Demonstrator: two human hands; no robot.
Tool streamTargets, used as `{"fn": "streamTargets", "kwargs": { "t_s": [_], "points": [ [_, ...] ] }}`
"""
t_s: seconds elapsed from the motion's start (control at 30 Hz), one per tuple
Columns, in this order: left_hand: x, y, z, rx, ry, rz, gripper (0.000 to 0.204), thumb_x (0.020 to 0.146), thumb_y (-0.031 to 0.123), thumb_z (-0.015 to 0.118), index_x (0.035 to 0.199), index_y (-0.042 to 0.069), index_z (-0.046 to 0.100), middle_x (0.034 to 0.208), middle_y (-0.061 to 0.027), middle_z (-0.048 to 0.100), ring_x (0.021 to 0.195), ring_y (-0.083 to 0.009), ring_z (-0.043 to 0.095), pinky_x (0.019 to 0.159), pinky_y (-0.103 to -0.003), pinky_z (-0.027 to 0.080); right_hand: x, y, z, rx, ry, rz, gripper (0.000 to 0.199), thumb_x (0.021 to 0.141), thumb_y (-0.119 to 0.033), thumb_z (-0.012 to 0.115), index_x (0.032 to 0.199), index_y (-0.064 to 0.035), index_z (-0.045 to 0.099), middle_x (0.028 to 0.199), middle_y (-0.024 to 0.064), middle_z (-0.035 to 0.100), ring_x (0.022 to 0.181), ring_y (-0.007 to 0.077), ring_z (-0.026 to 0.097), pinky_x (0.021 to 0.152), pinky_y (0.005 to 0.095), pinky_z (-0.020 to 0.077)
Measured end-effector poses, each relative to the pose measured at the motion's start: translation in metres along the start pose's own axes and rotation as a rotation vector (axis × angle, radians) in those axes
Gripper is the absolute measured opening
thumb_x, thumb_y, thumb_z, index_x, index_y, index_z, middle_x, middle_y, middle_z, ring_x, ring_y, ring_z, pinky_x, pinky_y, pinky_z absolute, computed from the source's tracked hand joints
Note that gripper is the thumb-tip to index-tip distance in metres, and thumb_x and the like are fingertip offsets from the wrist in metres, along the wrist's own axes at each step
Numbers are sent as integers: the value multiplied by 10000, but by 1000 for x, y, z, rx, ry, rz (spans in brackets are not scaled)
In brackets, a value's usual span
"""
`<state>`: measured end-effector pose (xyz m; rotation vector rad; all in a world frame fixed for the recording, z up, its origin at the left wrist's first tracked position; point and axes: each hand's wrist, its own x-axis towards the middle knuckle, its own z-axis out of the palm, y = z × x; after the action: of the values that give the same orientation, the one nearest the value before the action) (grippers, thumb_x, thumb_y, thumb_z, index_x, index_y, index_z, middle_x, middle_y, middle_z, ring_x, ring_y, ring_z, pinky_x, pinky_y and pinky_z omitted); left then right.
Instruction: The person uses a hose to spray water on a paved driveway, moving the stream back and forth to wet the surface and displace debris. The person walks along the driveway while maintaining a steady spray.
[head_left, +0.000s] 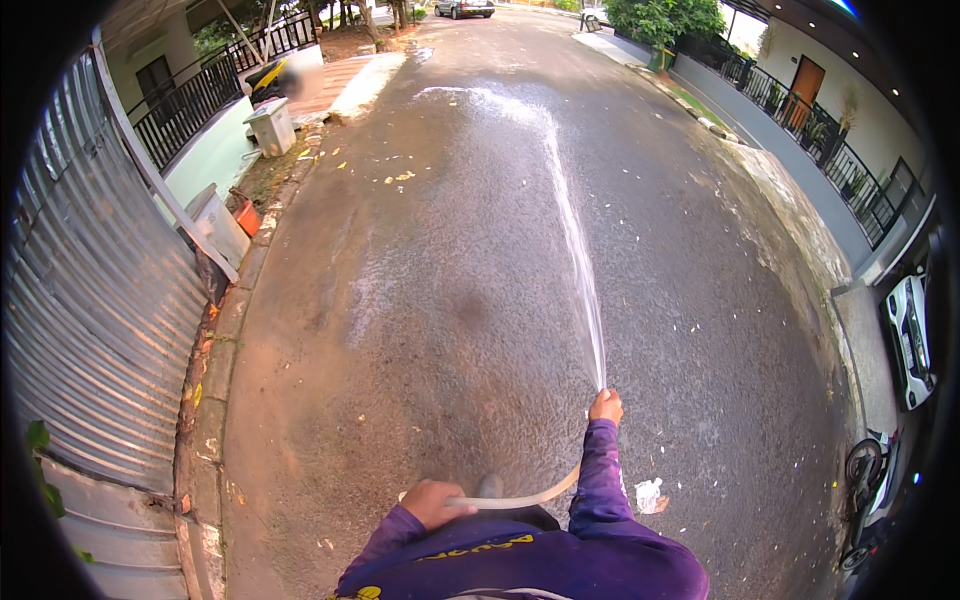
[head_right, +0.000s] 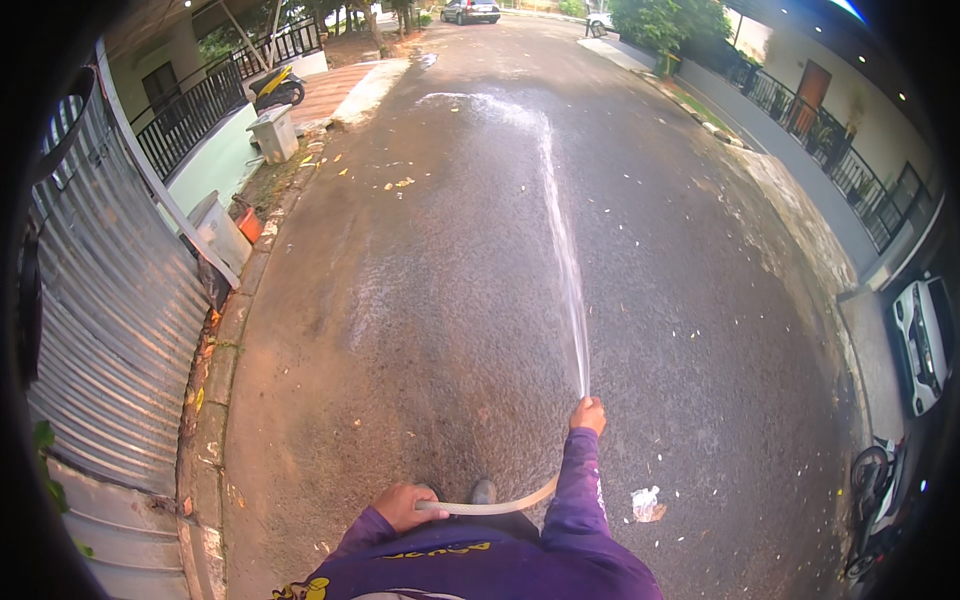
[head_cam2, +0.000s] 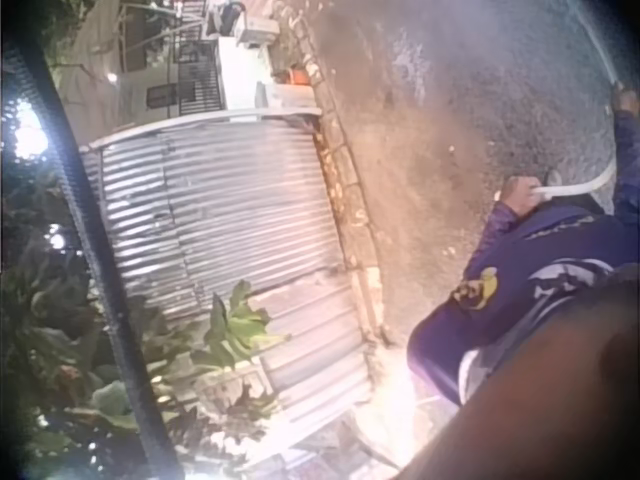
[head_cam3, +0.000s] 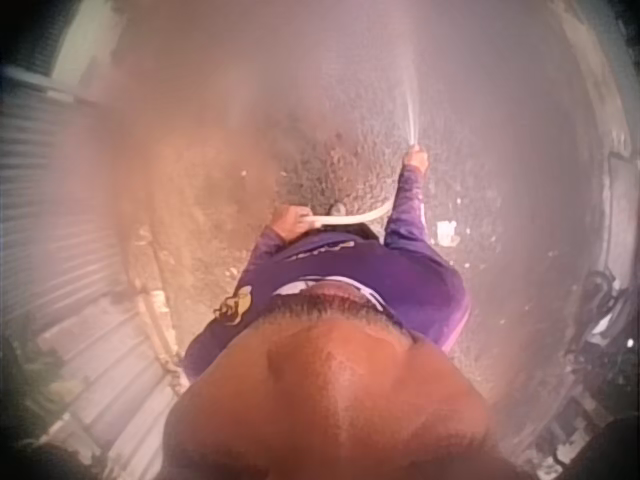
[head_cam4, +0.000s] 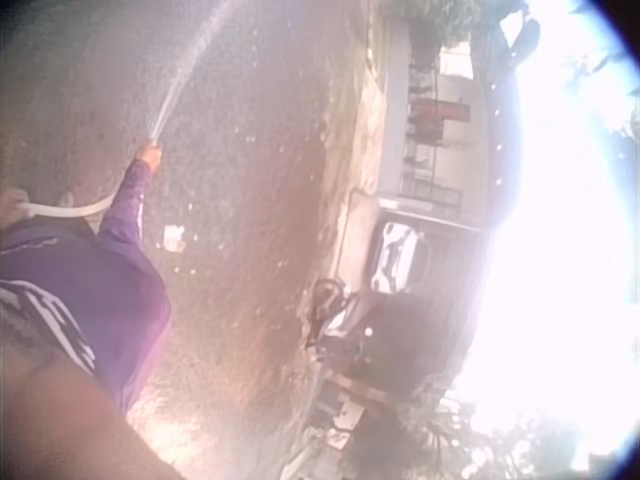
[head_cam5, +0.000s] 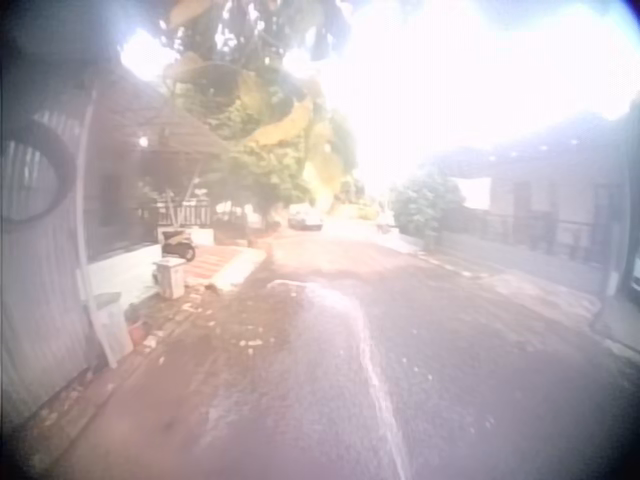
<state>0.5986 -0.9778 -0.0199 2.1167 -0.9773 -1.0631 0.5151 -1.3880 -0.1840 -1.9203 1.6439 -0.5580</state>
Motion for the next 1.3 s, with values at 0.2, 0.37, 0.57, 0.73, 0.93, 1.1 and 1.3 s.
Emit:
{"fn": "streamTargets", "kwargs": {
  "t_s": [0.2,0.37,0.57,0.73,0.93,1.1,1.3],
  "points": [
    [-2,-1,-3,3,17,-1,453,830,533,712,906,88,748,873,-196,712,862,-389,690,783,-455,526,4,4,10,17,30,-17,371,916,-316,459,1009,-49,699,945,282,688,929,496,646,844,557,491],
    [-4,0,-4,7,36,-7,462,822,542,716,900,88,748,858,-197,711,849,-389,690,781,-454,528,6,7,16,14,-8,-49,373,917,-325,464,1029,-67,708,948,274,693,930,485,653,849,556,493],
    [-3,-8,3,15,45,2,480,823,564,704,903,92,751,849,-188,715,841,-382,695,783,-447,532,2,-12,8,-56,-111,-29,368,910,-327,482,1043,-72,711,995,261,703,988,457,662,894,538,499],
    [-3,-11,7,26,39,11,488,841,575,681,921,99,747,852,-179,717,838,-363,697,786,-432,523,-1,-21,5,-163,-166,-38,402,899,-350,467,1046,-73,718,1012,263,699,1003,453,661,913,531,499],
    [-3,5,6,-6,-5,0,483,858,580,663,927,108,738,887,-167,721,872,-344,691,795,-417,505,5,-21,3,-212,-218,-94,415,897,-352,467,1079,-77,719,1039,261,697,1026,446,658,921,523,503],
    [-2,0,8,17,20,8,484,857,580,665,923,105,737,890,-167,721,876,-352,690,790,-420,507,2,-29,0,-207,-213,-77,407,905,-352,485,1089,-73,719,1012,256,703,1006,448,661,914,518,506],
    [-2,3,6,-33,36,-7,487,845,553,707,952,79,738,861,-174,708,857,-337,693,774,-405,521,7,-28,3,-129,-180,-92,411,904,-352,486,1104,-71,710,1011,265,701,1006,458,659,914,519,506]
  ]
}}
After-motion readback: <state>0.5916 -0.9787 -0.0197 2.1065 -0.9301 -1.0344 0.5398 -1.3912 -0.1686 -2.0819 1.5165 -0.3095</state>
